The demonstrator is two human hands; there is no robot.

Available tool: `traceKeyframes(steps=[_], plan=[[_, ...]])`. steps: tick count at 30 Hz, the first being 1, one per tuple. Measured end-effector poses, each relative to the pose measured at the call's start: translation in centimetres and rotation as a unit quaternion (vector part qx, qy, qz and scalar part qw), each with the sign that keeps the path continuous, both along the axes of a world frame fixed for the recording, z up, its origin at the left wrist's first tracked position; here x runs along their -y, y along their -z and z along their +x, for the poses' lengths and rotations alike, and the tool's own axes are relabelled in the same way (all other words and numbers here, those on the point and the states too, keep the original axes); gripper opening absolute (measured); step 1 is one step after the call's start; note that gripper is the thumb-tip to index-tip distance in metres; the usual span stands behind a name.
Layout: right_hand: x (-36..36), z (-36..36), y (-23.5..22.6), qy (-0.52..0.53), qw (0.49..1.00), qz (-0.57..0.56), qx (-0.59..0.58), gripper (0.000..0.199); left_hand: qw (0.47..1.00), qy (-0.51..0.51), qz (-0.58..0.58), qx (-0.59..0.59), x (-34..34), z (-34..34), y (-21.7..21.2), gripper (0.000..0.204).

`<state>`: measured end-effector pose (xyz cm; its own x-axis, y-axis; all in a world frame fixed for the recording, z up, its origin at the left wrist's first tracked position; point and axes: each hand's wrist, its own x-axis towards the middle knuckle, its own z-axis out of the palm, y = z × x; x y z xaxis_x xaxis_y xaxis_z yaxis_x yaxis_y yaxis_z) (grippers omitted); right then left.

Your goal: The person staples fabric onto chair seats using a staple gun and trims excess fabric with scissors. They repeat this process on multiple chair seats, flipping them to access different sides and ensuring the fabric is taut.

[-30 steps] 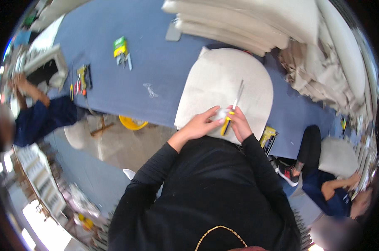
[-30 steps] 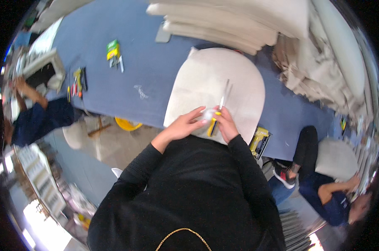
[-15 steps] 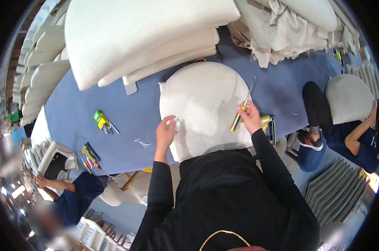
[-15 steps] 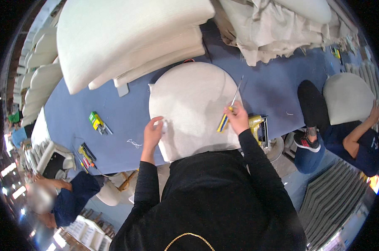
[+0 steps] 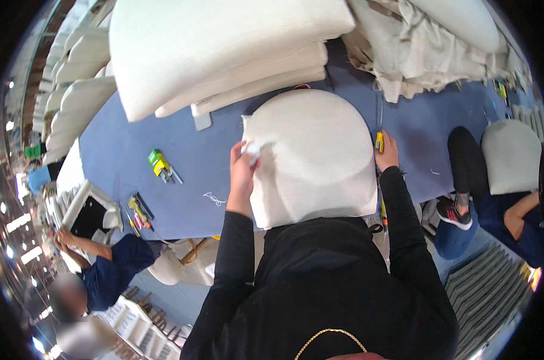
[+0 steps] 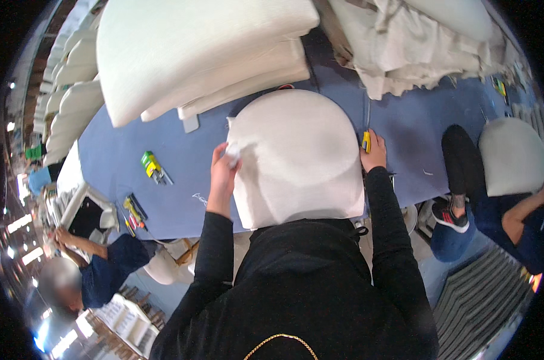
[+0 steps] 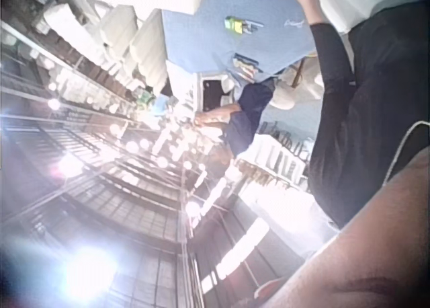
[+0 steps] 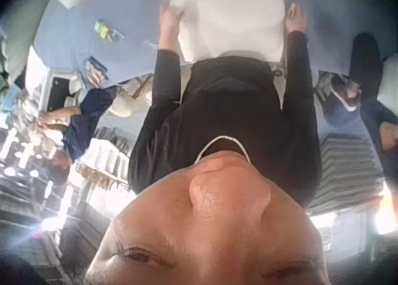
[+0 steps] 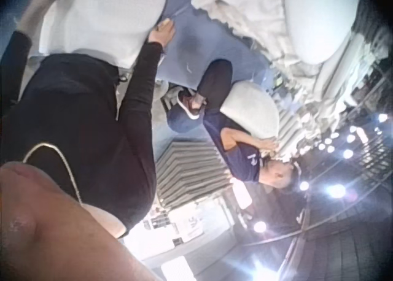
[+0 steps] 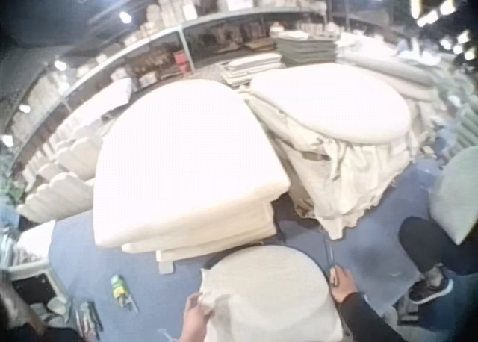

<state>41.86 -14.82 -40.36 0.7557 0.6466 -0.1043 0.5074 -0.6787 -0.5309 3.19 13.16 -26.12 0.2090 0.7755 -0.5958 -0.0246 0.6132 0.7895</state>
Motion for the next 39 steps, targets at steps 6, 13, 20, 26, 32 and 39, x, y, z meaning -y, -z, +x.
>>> traceKeyframes(steps=[6, 13, 20, 26, 32, 39], plan=[[0.1, -1.5, -0.4, 0.005, 0.999, 0.038, 0.005, 0.064, 0.979, -0.125, -0.015, 0.157, -7.8, 5.9, 1.1, 0.047], [2.3, -3.4, -2.8, -0.017, 0.997, 0.031, -0.063, 0.057, 0.973, -0.176, -0.013, 0.148, -13.4, 7.9, 2.8, 0.032], [3.0, -4.3, -2.7, -0.006, 0.998, 0.048, -0.048, 0.06, 0.921, -0.186, 0.04, 0.339, -13.6, 10.4, 1.7, 0.017], [3.3, -4.2, -2.7, -0.014, 0.999, 0.028, -0.035, 0.061, 0.964, -0.092, 0.0, 0.248, -12.0, 10.3, 0.9, 0.02], [3.1, -4.0, -3.6, -0.021, 0.996, 0.057, -0.065, 0.058, 0.955, -0.185, 0.021, 0.23, -15.7, 12.9, 3.5, 0.021], [6.4, -6.5, -6.9, 0.004, 0.994, 0.084, -0.068, 0.046, 0.915, -0.218, -0.041, 0.337, -13.4, 14.6, -1.2, 0.026]])
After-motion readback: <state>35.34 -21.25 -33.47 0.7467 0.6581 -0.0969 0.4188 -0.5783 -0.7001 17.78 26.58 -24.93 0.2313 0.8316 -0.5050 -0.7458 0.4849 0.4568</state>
